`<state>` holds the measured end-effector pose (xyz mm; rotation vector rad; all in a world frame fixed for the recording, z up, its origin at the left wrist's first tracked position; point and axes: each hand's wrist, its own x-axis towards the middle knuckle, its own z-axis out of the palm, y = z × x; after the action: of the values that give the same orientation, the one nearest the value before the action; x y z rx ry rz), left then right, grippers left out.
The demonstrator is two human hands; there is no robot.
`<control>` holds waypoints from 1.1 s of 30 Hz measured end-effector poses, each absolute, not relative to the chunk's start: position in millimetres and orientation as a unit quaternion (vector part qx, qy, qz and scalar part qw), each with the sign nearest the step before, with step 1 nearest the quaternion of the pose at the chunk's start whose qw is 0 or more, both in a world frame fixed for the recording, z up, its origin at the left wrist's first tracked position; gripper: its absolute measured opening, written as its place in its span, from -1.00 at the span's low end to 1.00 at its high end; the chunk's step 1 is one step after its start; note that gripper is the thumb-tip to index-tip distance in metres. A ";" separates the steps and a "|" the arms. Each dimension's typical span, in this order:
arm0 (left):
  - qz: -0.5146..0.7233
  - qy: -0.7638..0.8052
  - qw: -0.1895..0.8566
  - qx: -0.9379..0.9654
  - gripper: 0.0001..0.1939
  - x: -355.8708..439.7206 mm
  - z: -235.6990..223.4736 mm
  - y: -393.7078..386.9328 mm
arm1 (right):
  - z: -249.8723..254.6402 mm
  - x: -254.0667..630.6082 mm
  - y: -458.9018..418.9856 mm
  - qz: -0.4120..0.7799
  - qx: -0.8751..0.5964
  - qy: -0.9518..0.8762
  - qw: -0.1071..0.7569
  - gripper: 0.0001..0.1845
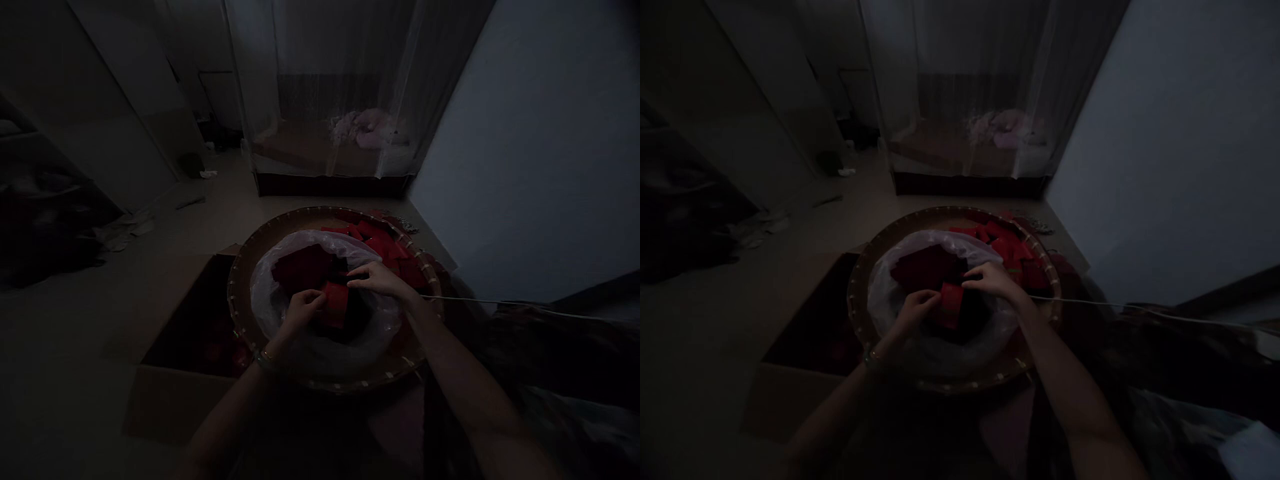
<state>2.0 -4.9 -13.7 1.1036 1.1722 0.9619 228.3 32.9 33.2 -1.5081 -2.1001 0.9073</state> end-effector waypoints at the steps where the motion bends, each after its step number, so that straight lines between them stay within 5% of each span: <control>1: 0.428 0.493 0.603 0.459 -0.61 2.4 -11.2 -2.6 | 32.7 228.4 32.6 0.323 -0.539 -0.752 0.200 -0.57; 5: 0.460 0.452 0.621 0.445 -0.46 6.6 4.3 14.2 | 33.2 227.2 31.6 0.332 -0.531 -0.755 0.194 -0.58; 10: 0.394 0.451 0.606 0.523 -0.58 9.3 20.3 33.0 | 35.7 225.0 31.4 0.344 -0.516 -0.759 0.196 -0.56; 33: 0.401 0.462 0.609 0.504 -0.53 6.7 19.4 32.6 | 36.9 220.0 28.7 0.375 -0.520 -0.744 0.186 -0.57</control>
<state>6.7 32.6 19.4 1.1637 1.0677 0.9262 220.0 28.7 36.9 -1.4645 -2.0965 1.0561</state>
